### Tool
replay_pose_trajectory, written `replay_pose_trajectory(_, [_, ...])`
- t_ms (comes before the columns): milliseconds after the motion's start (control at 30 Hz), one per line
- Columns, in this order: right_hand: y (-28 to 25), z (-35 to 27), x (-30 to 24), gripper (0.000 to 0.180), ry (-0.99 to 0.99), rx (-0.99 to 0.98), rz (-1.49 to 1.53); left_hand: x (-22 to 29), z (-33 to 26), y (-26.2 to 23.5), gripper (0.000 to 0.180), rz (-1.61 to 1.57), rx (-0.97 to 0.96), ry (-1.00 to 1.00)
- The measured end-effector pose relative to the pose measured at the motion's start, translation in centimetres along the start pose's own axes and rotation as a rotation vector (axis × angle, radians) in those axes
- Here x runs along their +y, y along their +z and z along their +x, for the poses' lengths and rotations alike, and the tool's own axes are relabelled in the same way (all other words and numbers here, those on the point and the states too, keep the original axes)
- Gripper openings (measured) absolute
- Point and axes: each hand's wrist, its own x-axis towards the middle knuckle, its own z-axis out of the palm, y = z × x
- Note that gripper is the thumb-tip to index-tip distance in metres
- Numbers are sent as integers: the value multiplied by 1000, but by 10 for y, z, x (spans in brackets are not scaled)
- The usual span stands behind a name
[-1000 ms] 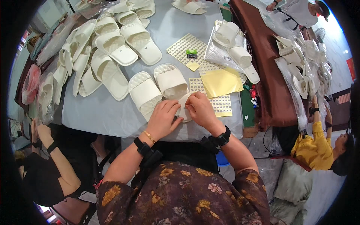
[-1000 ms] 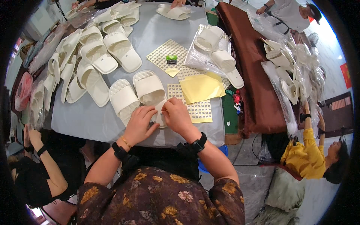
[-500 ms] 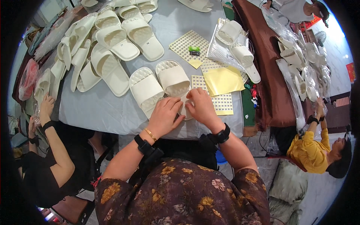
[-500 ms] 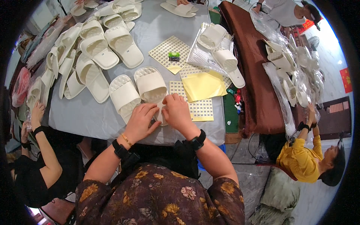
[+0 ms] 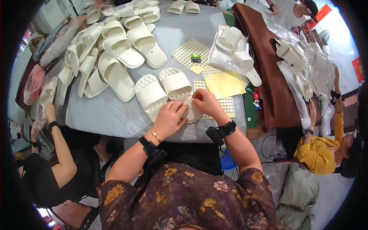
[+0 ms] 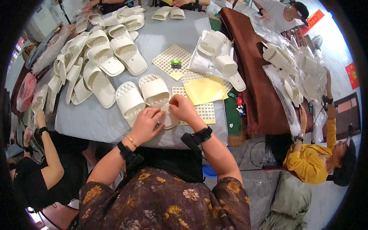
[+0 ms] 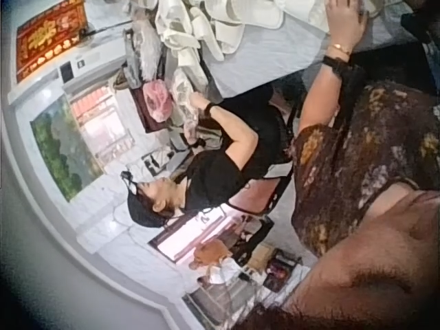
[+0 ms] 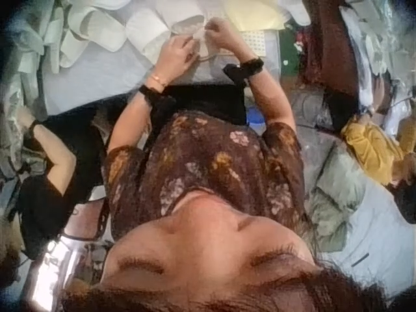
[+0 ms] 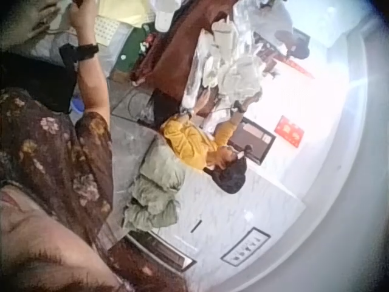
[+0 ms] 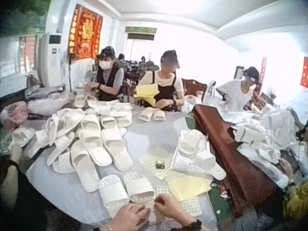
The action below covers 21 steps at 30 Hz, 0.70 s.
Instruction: Assembling and inspecting white slippers at a production table.
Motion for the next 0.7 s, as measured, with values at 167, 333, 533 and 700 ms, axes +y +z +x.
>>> replay_pose_trajectory(167, [-13, -26, 8, 14, -26, 223, 43, 4, 0, 9, 44, 167, -27, 60])
replay_pose_trajectory(333, [-15, -54, 29, 11, -72, 294, -4, 8, 0, 12, 37, 259, 30, 88])
replay_pose_trajectory(533, [-9, -63, 32, 7, -146, 352, 12, 9, -2, -8, 43, 146, 1, -17])
replay_pose_trajectory(700, [-8, -66, 34, 6, -160, 385, 32, 4, -9, -27, 37, 73, 266, -211])
